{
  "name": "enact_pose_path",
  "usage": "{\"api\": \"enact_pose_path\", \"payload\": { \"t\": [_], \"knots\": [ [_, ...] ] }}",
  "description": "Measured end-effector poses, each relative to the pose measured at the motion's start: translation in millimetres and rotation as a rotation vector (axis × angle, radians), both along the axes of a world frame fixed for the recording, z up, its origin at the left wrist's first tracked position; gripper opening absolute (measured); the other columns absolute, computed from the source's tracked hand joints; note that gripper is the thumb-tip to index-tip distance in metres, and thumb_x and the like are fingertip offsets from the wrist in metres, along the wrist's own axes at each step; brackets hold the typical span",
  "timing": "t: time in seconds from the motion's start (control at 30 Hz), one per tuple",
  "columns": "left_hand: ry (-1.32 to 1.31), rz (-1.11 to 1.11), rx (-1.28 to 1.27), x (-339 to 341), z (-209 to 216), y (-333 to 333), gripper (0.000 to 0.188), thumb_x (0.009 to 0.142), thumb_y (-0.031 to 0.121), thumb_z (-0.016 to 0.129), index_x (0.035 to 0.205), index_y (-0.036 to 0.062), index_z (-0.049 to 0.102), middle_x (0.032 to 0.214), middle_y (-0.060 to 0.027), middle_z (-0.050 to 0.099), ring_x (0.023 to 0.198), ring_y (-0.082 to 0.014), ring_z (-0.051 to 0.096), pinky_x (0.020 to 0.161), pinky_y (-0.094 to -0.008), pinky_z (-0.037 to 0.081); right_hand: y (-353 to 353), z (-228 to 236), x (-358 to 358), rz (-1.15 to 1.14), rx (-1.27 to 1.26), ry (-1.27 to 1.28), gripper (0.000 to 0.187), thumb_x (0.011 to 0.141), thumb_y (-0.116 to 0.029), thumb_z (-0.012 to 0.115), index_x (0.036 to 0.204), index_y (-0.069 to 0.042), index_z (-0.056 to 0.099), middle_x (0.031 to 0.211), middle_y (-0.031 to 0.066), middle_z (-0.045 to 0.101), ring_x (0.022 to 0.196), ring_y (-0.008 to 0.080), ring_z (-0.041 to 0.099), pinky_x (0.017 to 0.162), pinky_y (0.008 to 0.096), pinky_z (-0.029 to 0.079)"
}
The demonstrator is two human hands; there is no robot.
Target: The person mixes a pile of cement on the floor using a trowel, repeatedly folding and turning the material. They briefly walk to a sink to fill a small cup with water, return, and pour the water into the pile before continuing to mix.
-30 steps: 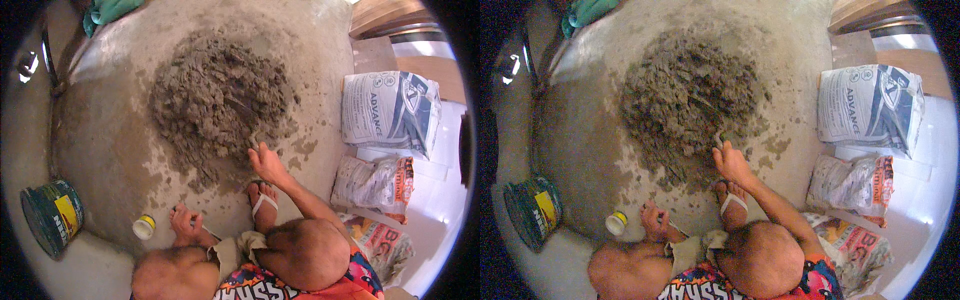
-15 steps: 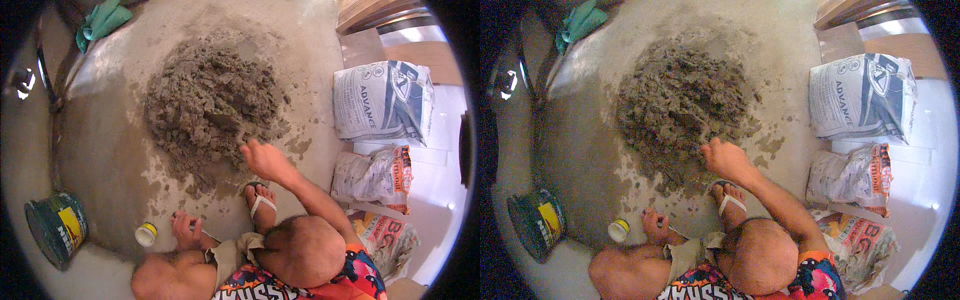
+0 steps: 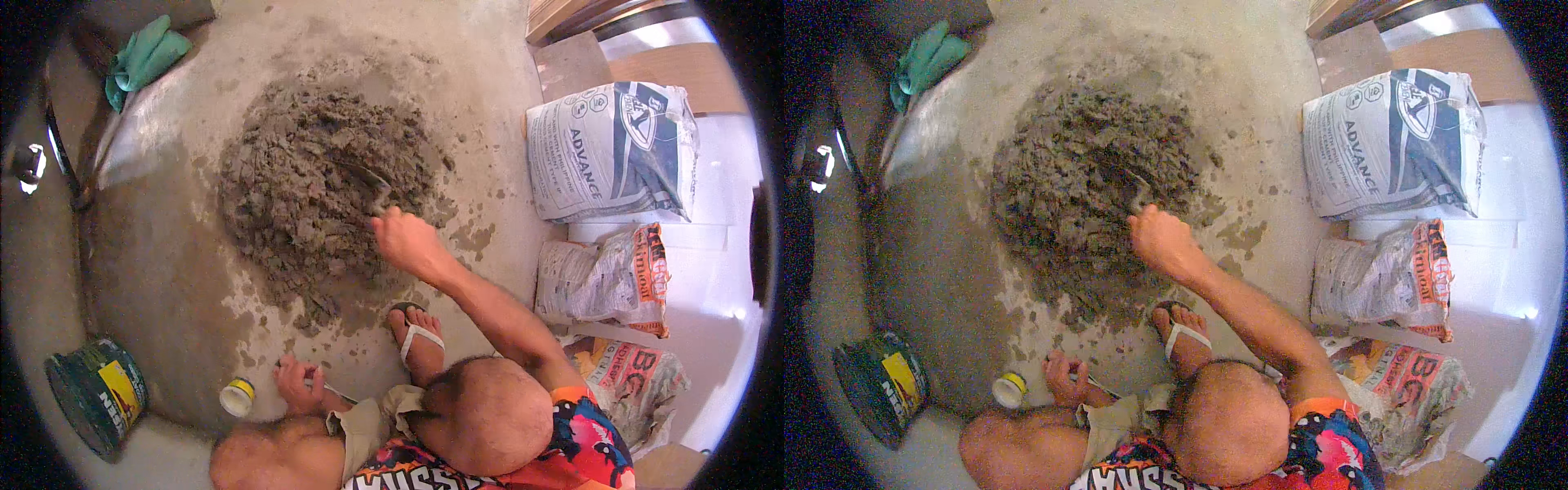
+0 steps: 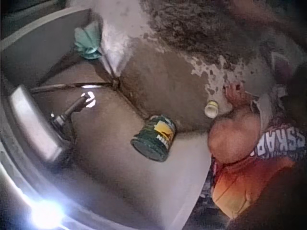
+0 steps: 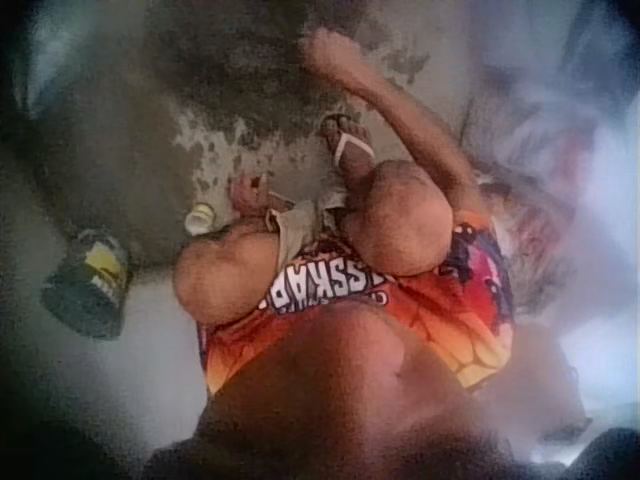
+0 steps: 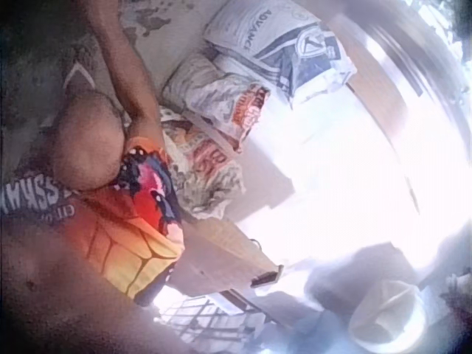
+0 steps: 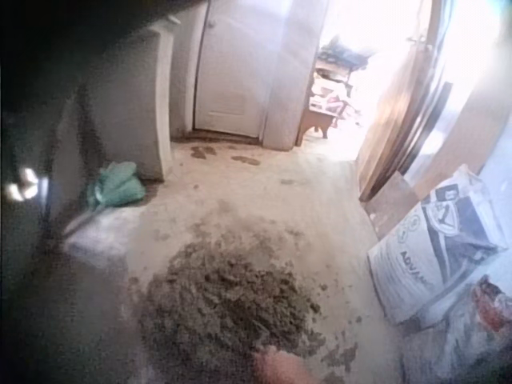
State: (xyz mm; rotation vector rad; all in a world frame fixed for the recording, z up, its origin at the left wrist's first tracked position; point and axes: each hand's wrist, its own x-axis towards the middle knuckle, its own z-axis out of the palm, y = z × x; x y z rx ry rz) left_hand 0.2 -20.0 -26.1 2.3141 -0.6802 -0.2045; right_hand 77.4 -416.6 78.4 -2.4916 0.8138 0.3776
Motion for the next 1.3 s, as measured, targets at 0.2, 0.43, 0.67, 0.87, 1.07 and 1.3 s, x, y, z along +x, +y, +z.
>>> {"api": "enact_pose_path", "payload": {
  "t": [0.2,0.43,0.67,0.87,1.07,1.3],
  "knots": [
    [-0.043,0.050,0.001,2,7,7,0.016,0.080,0.024,0.077,0.078,0.0124,0.066,0.070,-0.0048,0.065,0.072,-0.0289,0.062,0.076,-0.0461,0.046,-62,31,-85,-0.021,-0.084,-0.261,0.045,0.109,-0.043,0.050,0.095,-0.001,0.056,0.067,0.0194,0.067,0.059,0.0426,0.065,0.057,0.0510,0.052],
    [-0.032,0.043,-0.059,4,7,12,0.015,0.081,0.024,0.077,0.078,0.0125,0.067,0.071,-0.0036,0.065,0.069,-0.0270,0.061,0.071,-0.0422,0.047,-137,17,-159,-0.712,0.529,0.168,0.055,0.109,-0.057,0.043,0.085,-0.008,0.054,0.058,-0.0010,0.046,0.041,0.0125,0.041,0.036,0.0315,0.033],
    [-0.014,0.013,-0.093,7,6,7,0.014,0.081,0.024,0.077,0.081,0.0125,0.070,0.069,-0.0028,0.066,0.067,-0.0260,0.062,0.072,-0.0410,0.047,-89,-19,35,-0.290,0.641,0.172,0.054,0.109,-0.059,0.039,0.090,-0.010,0.052,0.056,-0.0018,0.044,0.037,0.0134,0.040,0.033,0.0315,0.029],
    [-0.038,0.029,-0.045,9,20,-1,0.016,0.080,0.025,0.077,0.081,0.0108,0.070,0.069,-0.0045,0.067,0.068,-0.0264,0.064,0.071,-0.0420,0.048,-84,-3,8,-0.627,1.279,0.197,0.051,0.107,-0.063,0.044,0.092,-0.014,0.049,0.058,-0.0057,0.040,0.037,0.0075,0.031,0.030,0.0286,0.026],
    [-0.010,0.030,-0.045,4,11,4,0.016,0.081,0.025,0.077,0.081,0.0103,0.070,0.073,-0.0062,0.067,0.068,-0.0276,0.063,0.073,-0.0427,0.048,-64,113,-8,-0.383,0.920,-0.135,0.050,0.107,-0.060,0.047,0.101,-0.011,0.055,0.062,-0.0042,0.047,0.040,0.0057,0.038,0.035,0.0252,0.031],
    [0.037,0.056,-0.018,1,17,11,0.015,0.082,0.023,0.077,0.081,0.0107,0.068,0.072,-0.0061,0.066,0.072,-0.0289,0.063,0.074,-0.0433,0.048,-29,89,4,0.001,-0.234,-0.685,0.026,0.104,-0.019,0.060,0.121,0.001,0.054,0.080,0.0158,0.066,0.060,0.0298,0.065,0.053,0.0432,0.050]
  ]
}}
